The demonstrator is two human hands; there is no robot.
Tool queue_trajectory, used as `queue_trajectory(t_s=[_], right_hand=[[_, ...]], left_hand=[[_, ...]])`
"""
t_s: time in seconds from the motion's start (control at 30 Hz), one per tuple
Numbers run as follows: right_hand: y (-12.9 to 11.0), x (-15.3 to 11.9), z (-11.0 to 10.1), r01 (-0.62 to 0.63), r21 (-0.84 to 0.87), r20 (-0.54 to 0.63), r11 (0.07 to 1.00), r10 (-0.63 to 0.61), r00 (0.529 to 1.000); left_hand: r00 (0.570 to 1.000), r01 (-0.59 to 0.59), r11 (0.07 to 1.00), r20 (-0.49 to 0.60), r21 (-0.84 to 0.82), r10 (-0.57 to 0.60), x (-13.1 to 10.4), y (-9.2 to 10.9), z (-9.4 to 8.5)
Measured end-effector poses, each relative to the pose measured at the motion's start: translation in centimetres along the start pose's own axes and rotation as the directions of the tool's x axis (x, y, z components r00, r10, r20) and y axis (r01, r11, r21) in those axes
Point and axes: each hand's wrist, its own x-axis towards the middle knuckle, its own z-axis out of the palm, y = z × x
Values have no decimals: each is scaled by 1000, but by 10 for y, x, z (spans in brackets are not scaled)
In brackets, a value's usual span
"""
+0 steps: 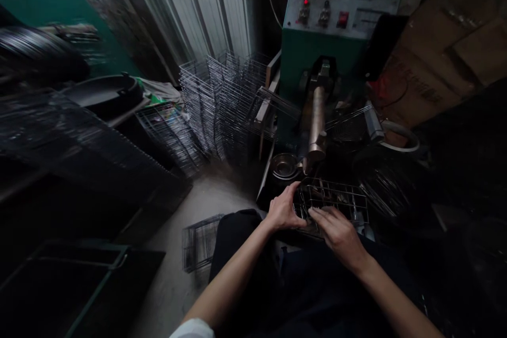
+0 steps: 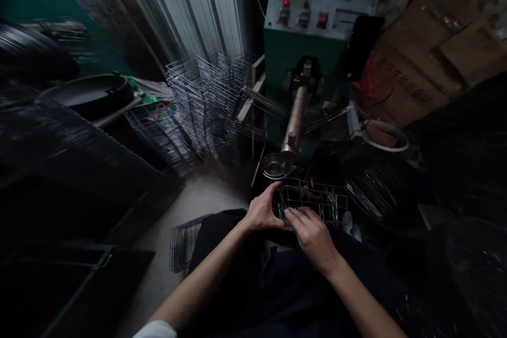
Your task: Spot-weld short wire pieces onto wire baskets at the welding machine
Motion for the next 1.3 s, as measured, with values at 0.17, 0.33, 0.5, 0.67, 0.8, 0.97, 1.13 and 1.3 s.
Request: queue_trajectory(t_s=[0.17, 0.33, 0.5, 0.67, 0.8, 0.97, 1.13, 1.3], right_hand=[[6, 11, 1, -30, 114, -48, 993, 35, 998], [12, 24, 2, -56, 189, -47, 980, 66, 997], [18, 31, 2, -58, 208, -38, 976, 67, 997], [24, 33, 7, -53, 196, -45, 979, 63, 997], [25, 35, 10, -81, 215, -39, 973, 92, 995], [27, 46, 11, -108, 217, -104, 970, 133, 986], [22, 44, 10, -82, 235, -92, 968, 106, 990], [14, 30, 8, -72, 238, -38, 969, 83, 996]], left_hand=[[1000, -16, 1000, 2, 5, 16, 11, -3, -1], [999, -36, 999, -17, -17, 36, 20, -7, -3], [999, -30, 999, -15, -37, 30, 25, -7, -7], [1000, -7, 1000, -21, -19, 7, 29, -5, -10], [999, 0, 1000, -43, 4, 1, 29, -6, -10], [999, 11, 998, -33, 54, -9, 35, -5, -19], [998, -8, 998, -57, 62, 12, 31, -8, -18], [998, -9, 1000, -54, 7, 10, 18, -10, -7]])
